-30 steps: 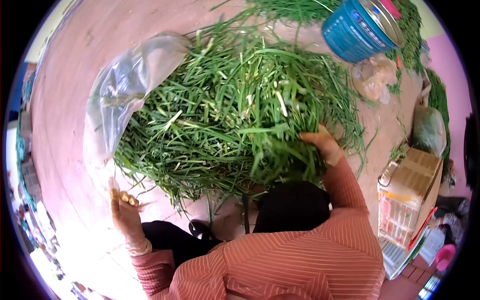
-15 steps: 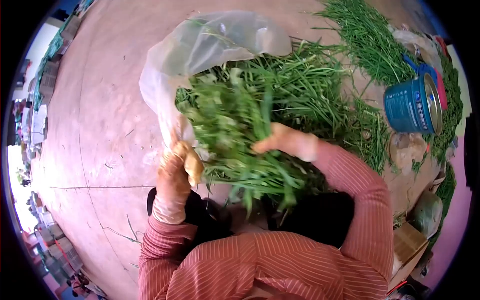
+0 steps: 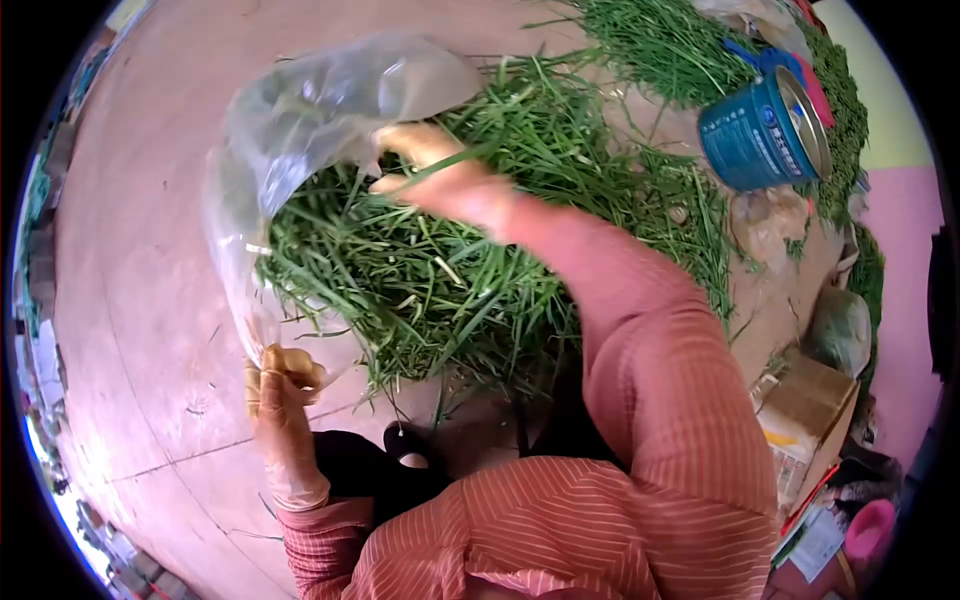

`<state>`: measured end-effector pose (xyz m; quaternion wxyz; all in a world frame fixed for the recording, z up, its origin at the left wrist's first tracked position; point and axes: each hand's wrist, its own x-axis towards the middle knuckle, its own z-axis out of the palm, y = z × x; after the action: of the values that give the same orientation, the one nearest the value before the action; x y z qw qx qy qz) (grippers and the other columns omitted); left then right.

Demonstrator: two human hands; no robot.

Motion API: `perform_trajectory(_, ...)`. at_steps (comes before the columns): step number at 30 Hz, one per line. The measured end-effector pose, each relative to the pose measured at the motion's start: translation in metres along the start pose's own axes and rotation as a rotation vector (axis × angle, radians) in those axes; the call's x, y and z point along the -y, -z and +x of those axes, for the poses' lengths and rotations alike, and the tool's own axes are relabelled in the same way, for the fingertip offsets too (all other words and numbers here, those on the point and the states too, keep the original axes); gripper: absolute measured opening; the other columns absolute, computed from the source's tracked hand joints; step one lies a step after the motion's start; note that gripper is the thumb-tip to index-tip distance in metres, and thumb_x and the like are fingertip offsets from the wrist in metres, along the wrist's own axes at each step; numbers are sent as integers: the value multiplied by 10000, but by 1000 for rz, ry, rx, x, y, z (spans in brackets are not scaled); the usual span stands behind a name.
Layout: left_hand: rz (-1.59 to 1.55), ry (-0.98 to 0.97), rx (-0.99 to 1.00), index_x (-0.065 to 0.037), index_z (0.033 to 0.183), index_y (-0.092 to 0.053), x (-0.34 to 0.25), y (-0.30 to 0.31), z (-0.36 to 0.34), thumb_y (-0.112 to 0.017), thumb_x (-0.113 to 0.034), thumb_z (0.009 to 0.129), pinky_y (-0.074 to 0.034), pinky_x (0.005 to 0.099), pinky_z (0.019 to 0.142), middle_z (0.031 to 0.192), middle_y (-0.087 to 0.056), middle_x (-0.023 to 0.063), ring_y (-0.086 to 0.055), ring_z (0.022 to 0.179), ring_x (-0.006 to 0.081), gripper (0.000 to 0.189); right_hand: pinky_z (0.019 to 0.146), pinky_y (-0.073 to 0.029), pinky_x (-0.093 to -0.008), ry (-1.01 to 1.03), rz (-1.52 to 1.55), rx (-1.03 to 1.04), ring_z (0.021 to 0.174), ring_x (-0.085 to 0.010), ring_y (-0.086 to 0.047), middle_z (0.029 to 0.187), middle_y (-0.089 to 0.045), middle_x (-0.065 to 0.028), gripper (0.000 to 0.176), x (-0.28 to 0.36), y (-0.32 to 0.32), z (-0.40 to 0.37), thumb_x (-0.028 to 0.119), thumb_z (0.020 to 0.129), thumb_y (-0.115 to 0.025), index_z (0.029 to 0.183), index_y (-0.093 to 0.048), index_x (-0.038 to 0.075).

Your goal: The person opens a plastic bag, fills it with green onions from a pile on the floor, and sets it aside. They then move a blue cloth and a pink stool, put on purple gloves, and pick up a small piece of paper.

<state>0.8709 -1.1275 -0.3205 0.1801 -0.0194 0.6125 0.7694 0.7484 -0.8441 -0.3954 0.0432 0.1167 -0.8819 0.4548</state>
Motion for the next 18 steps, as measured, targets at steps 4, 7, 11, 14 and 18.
perform_trajectory(4,1020,-397,-704,-6,1326,-275,-2,-39,1,-448,-180,901,-315,325,949,1249,-412,155,-395,1134,225,491,869,-406,-380,-798,-49,-559,1049,-275,-498,1136,-517,-213,688,-116,157,-115,484,690,-636,1104,-503,-49)
perform_trajectory(7,866,-423,-333,4,1246,-373,30,-64,-15,-415,-119,902,-326,326,950,1246,-428,145,-420,1133,223,367,942,-341,-382,-965,89,-643,1182,-304,-394,1284,-393,-230,834,-198,174,-203,559,681,-617,1209,-429,-58)
perform_trajectory(11,150,852,-161,-12,1210,-438,142,-77,0,-421,-420,886,-410,358,842,1138,-523,129,-501,981,247,522,1016,-233,-381,-1372,212,-360,1264,-300,-283,1365,-285,-203,916,-211,156,-240,652,711,-507,1326,-302,4)
perform_trajectory(14,323,910,-257,-45,1218,-448,264,-16,2,-424,-504,857,-415,382,829,1104,-549,105,-511,977,255,584,1028,-214,-391,-1209,374,-355,1284,-292,-243,1374,-266,-204,913,-216,152,-238,681,706,-488,1317,-331,22)
perform_trajectory(18,77,660,-299,-95,1201,-485,296,-29,31,-464,-575,808,-434,361,823,1151,-521,61,-515,991,227,621,1042,-203,-362,-835,683,-191,1283,-270,-248,1368,-284,-194,912,-224,120,-209,675,705,-507,1324,-316,33)
